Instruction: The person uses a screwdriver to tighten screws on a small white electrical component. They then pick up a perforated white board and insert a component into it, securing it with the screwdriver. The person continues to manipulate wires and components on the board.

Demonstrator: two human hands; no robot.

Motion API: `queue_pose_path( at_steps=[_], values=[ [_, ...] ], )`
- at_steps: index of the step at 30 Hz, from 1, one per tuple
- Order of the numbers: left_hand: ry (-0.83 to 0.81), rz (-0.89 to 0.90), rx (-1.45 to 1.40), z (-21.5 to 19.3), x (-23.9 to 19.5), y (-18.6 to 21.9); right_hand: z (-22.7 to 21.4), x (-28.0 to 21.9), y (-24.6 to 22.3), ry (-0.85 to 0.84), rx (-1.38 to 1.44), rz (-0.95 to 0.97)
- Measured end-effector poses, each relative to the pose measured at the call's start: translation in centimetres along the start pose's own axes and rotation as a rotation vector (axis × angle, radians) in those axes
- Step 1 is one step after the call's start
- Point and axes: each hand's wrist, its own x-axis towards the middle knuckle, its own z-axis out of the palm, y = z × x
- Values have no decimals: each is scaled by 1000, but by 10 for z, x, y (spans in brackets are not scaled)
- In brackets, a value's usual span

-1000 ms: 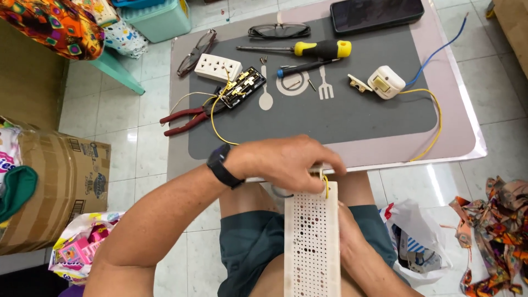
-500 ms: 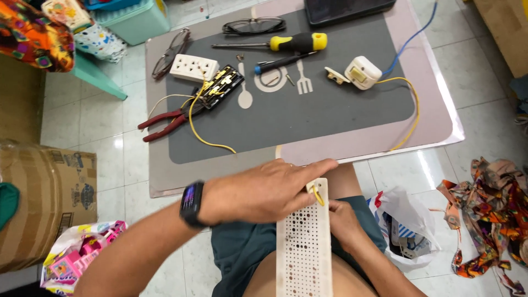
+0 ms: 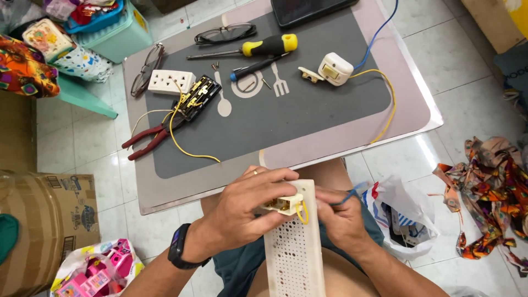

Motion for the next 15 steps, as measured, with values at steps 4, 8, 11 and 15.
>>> queue_pose_path(
  at_steps=[4, 8, 11, 15],
  values=[
    [7, -4, -12, -2, -2, -2, -6, 19, -16, -188, -348, -373],
    [45, -3, -49, 0, 1, 0, -24, 26, 2, -107, -628, -344],
    [71, -10, -106, 5, 2, -2, -27, 12, 34, -32, -342, 362],
    [67, -51, -228, 5, -4, -7, -19, -5, 22, -55, -290, 465]
  ],
)
